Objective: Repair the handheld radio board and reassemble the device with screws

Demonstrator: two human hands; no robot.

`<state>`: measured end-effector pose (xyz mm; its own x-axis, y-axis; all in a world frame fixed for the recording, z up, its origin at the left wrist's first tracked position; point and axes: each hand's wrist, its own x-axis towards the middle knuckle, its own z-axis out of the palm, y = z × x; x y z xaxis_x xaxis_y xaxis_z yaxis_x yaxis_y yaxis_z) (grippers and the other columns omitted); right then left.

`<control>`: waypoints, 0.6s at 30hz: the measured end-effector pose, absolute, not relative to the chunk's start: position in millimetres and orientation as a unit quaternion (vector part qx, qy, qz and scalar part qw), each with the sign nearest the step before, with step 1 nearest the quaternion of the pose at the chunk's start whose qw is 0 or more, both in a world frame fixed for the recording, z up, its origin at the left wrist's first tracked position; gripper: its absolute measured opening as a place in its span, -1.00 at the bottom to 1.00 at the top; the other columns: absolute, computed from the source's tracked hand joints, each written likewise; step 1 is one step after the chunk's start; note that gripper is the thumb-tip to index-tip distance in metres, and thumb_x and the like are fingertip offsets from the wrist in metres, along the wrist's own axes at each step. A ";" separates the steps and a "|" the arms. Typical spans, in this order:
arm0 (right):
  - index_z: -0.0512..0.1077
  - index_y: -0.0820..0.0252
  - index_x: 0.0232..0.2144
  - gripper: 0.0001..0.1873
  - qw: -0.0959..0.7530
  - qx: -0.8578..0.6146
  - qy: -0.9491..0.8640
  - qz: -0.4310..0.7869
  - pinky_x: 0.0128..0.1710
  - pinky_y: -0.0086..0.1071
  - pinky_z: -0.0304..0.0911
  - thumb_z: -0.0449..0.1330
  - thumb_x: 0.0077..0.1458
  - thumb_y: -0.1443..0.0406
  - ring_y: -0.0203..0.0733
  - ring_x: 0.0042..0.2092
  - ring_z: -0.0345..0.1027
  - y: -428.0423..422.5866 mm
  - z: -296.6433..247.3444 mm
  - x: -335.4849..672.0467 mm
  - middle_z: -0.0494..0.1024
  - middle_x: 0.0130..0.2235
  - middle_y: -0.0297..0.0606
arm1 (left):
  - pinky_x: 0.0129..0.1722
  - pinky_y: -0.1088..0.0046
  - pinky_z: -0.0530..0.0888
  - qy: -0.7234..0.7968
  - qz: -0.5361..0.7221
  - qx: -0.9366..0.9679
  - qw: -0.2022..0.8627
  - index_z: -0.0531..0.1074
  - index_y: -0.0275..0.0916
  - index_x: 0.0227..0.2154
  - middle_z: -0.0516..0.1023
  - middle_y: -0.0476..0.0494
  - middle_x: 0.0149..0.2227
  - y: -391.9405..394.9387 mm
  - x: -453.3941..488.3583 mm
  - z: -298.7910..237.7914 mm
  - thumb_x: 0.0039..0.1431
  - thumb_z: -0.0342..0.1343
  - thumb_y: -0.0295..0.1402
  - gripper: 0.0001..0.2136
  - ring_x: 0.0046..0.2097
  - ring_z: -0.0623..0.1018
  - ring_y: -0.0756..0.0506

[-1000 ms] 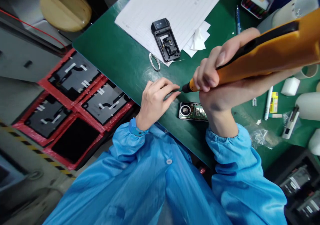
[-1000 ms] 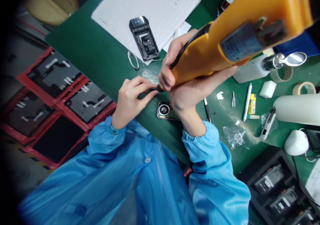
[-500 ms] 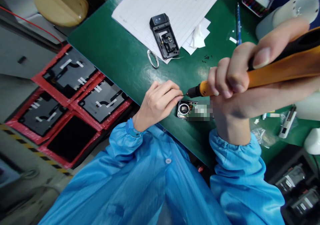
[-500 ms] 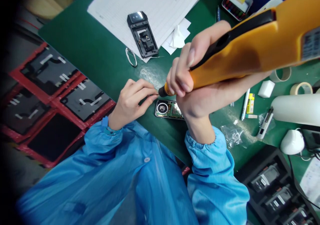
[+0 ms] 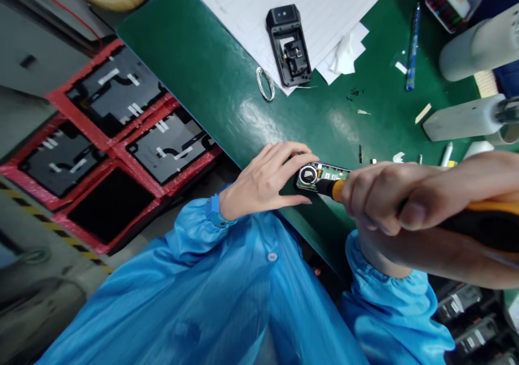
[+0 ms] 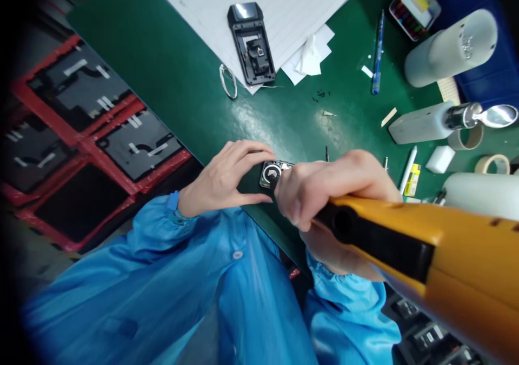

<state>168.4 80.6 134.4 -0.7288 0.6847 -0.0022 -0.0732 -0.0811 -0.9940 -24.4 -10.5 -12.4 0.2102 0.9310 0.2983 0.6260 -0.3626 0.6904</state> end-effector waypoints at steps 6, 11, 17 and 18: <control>0.53 0.05 -0.51 -0.51 0.288 -0.224 -0.621 0.694 -0.51 -0.21 0.30 0.39 0.48 0.05 -0.21 -0.58 0.28 74.4 118.3 168.7 0.35 -0.59 -0.38 | 0.27 0.11 0.46 0.512 0.337 0.765 0.199 0.43 -0.23 0.50 0.71 -0.33 0.29 -5.8 -22.1 -21.2 0.68 0.01 0.17 -0.34 0.25 0.62 -0.33; 0.36 0.12 -0.59 -0.38 0.338 -0.228 -0.606 0.683 -0.51 -0.28 0.22 0.45 0.44 0.05 -0.33 -0.64 0.16 71.1 110.8 154.3 0.27 -0.65 -0.44 | 0.26 0.07 0.44 0.511 0.333 0.766 0.204 0.44 -0.20 0.50 0.71 -0.32 0.28 -5.1 -21.8 -24.2 0.66 -0.09 0.26 -0.27 0.22 0.62 -0.35; 0.51 0.09 -0.50 -0.48 0.218 -0.231 -0.637 0.702 -0.35 -0.13 0.41 0.57 0.28 -0.04 -0.16 -0.50 0.40 80.8 119.9 160.5 0.42 -0.55 -0.32 | 0.29 0.03 0.41 0.520 0.315 0.768 0.200 0.42 -0.16 0.51 0.69 -0.28 0.32 -4.5 -20.9 -22.7 0.66 0.02 0.19 -0.35 0.27 0.61 -0.37; 0.53 0.08 -0.48 -0.49 0.230 -0.228 -0.640 0.696 -0.37 -0.11 0.39 0.61 0.20 -0.08 -0.15 -0.50 0.37 81.0 117.8 162.4 0.42 -0.54 -0.31 | 0.30 0.04 0.41 0.520 0.314 0.769 0.199 0.42 -0.17 0.51 0.69 -0.27 0.34 -4.4 -20.7 -22.4 0.66 0.06 0.16 -0.37 0.29 0.61 -0.37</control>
<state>162.4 81.0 117.8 -0.7899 0.6128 -0.0231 -0.0283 -0.0741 -0.9969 -20.7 -4.4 -22.4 0.2614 0.9249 0.2760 0.6748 -0.3796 0.6329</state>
